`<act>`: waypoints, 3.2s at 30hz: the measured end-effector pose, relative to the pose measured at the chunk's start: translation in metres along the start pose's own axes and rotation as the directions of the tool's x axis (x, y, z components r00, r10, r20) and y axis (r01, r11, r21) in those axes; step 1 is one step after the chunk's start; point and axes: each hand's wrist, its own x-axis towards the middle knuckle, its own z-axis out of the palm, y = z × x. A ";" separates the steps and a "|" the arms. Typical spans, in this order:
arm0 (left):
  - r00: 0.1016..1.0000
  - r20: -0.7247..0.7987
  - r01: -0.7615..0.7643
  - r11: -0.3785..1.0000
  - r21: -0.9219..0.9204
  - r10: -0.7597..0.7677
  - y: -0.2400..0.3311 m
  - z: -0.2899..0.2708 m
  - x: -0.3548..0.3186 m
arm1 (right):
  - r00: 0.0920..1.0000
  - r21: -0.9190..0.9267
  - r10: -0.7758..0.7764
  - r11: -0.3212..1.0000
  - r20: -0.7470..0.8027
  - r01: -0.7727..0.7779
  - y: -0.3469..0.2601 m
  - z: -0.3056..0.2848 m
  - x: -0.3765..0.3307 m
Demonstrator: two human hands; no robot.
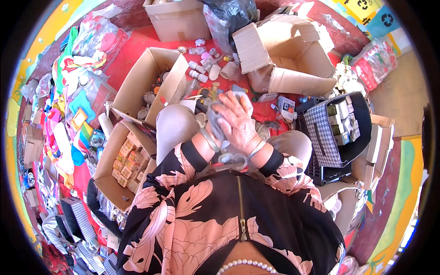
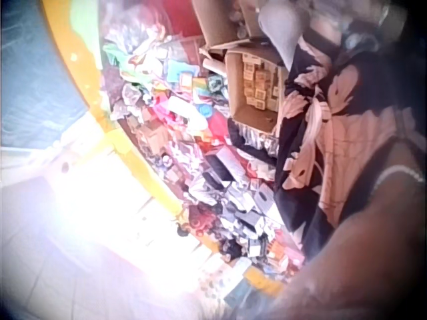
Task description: The person sits on a cluttered floor and wipes various small items with a grey cloth. They handle a white rectangular object, a white bottle, a small yellow container, and a black remote control, cleaning each one before placing it down.
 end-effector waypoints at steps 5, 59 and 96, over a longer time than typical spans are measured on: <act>0.975 0.024 0.206 0.942 0.266 -0.220 0.006 0.025 0.019 | 0.959 -0.030 0.068 0.996 -0.275 -0.079 0.025 -0.002 0.011; 0.945 -0.317 0.115 0.822 0.558 0.083 0.025 0.053 0.036 | 0.865 0.574 0.473 0.761 -0.168 -0.304 0.043 -0.095 -0.009; 0.869 -0.486 0.204 0.826 0.525 0.094 0.011 0.061 0.034 | 0.807 0.808 0.564 0.552 -0.177 -0.208 0.020 -0.053 -0.059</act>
